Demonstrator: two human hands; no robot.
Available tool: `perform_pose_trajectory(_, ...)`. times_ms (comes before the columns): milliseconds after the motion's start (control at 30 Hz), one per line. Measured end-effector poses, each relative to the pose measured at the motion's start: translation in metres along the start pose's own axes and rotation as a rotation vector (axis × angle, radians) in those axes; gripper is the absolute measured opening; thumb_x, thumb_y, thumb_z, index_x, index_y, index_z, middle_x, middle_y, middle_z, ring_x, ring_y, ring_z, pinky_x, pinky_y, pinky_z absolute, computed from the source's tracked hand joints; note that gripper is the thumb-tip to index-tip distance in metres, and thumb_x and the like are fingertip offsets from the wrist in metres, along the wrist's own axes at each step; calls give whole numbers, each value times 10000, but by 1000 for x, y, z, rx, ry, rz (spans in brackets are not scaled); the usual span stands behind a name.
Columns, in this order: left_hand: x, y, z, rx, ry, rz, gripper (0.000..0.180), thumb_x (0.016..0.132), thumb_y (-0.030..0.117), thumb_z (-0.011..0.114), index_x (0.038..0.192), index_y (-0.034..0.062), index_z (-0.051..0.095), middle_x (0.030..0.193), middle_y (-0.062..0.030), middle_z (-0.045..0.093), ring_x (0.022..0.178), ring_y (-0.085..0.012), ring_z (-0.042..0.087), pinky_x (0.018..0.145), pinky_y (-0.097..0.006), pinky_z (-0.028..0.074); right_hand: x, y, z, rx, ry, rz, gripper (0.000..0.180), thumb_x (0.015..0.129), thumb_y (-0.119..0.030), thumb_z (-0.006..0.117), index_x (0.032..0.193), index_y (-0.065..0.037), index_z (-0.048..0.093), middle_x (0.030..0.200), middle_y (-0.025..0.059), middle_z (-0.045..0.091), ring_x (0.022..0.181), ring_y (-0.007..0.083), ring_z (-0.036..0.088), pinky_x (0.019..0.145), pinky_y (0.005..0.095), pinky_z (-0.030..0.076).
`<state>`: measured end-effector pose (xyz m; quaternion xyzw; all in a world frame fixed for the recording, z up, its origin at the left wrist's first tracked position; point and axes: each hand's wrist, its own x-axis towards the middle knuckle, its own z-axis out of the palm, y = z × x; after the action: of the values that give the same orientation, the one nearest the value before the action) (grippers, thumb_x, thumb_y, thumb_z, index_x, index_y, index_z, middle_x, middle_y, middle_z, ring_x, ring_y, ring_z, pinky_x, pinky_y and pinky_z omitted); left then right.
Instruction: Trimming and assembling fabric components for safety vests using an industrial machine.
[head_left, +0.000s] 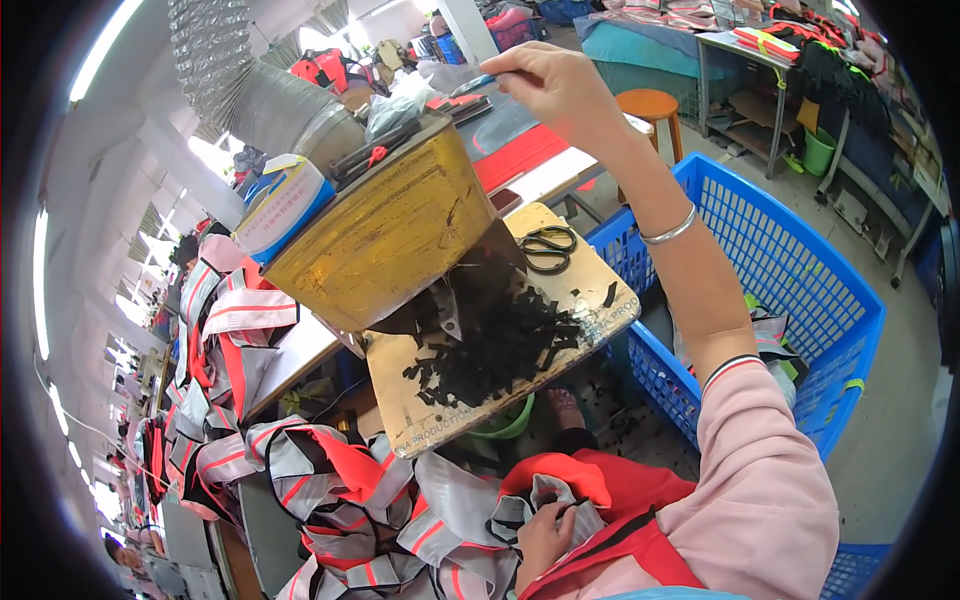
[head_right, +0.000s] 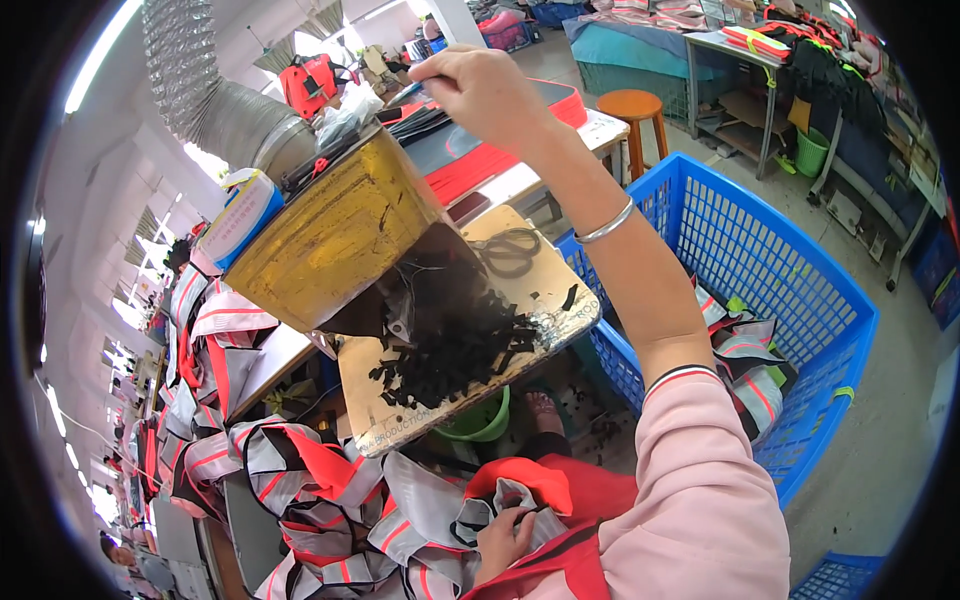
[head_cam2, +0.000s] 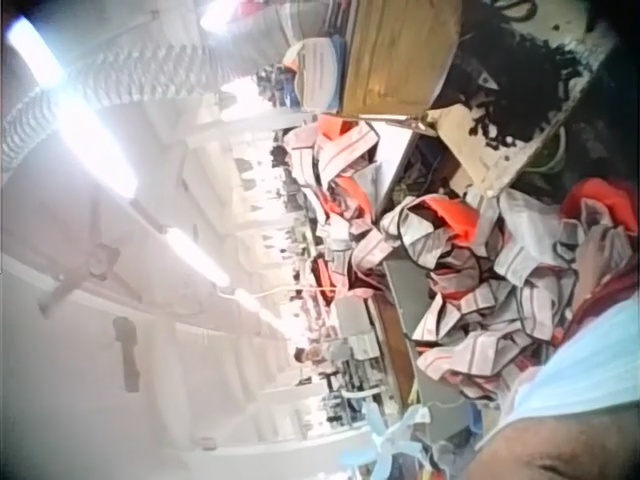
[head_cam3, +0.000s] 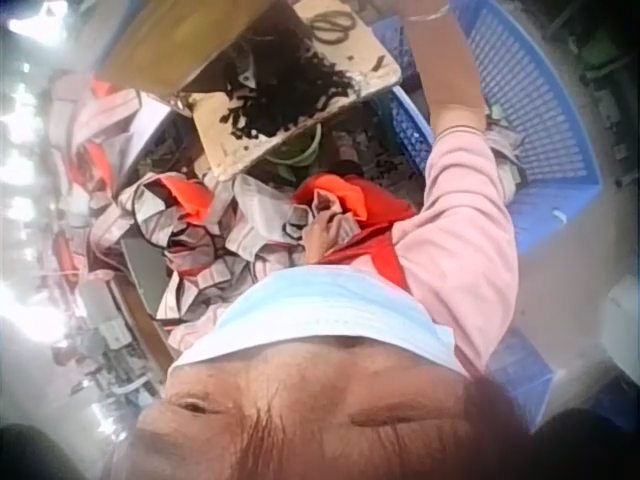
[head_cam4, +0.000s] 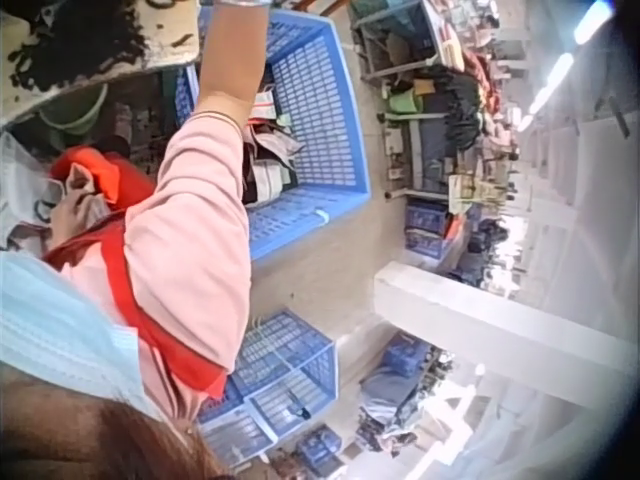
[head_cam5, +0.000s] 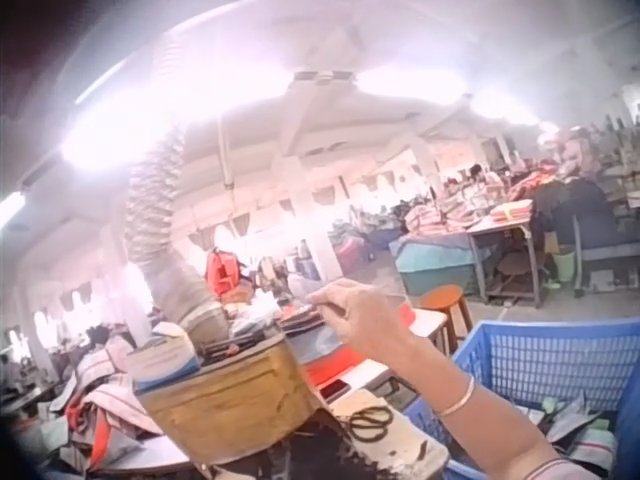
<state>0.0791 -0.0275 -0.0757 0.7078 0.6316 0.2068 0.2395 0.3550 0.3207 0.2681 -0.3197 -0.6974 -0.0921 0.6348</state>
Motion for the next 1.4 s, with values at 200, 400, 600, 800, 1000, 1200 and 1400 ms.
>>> perform_pose_trajectory(200,2,4,-1,-18,29,21,224,850,316,676,961,122,699,874,-77,699,768,-275,683,652,-352,520,9,-10,17,-105,-74,-226,186,860,-73,576,979,-11,705,872,147,678,865,298,668,803,365,528)
perform_pose_trajectory(400,-1,5,-1,-12,38,40,220,864,318,656,946,116,688,870,-83,684,762,-297,667,632,-368,511,24,-8,34,-324,-286,-278,262,844,-26,527,1045,-16,694,981,175,685,942,331,656,848,396,516)
perform_pose_trajectory(600,-4,3,0,-10,30,24,233,866,324,654,953,111,687,879,-83,685,768,-298,668,633,-375,511,34,-13,36,-172,-505,-37,327,886,-60,465,1144,-38,665,1077,210,666,1021,338,634,893,392,494)
perform_pose_trajectory(800,1,2,0,9,24,42,236,870,322,647,957,107,688,887,-86,684,785,-300,668,654,-381,514,42,-20,39,-109,-487,-27,333,926,-151,476,1219,-96,625,1096,192,665,1066,339,615,953,404,456)
perform_pose_trajectory(1000,1,5,-4,-39,24,67,222,861,308,661,938,102,685,872,-81,682,770,-290,668,643,-373,510,40,-7,29,49,-573,49,411,952,-244,496,1324,-73,523,1164,195,638,1107,314,597,967,380,443)
perform_pose_trajectory(1200,-12,9,-17,-169,-15,4,236,854,309,674,891,77,689,839,-104,670,753,-306,659,644,-378,509,-113,-102,-10,283,-469,89,239,935,-211,568,1079,-31,631,1075,114,654,1007,212,638,893,374,488)
perform_pose_trajectory(1400,16,19,-48,-346,-29,52,230,869,173,631,1025,3,642,905,-212,668,844,-377,656,702,-396,513,-353,-210,-11,513,-1238,426,637,832,-332,669,1343,-18,454,1136,207,615,1006,382,602,886,453,471)
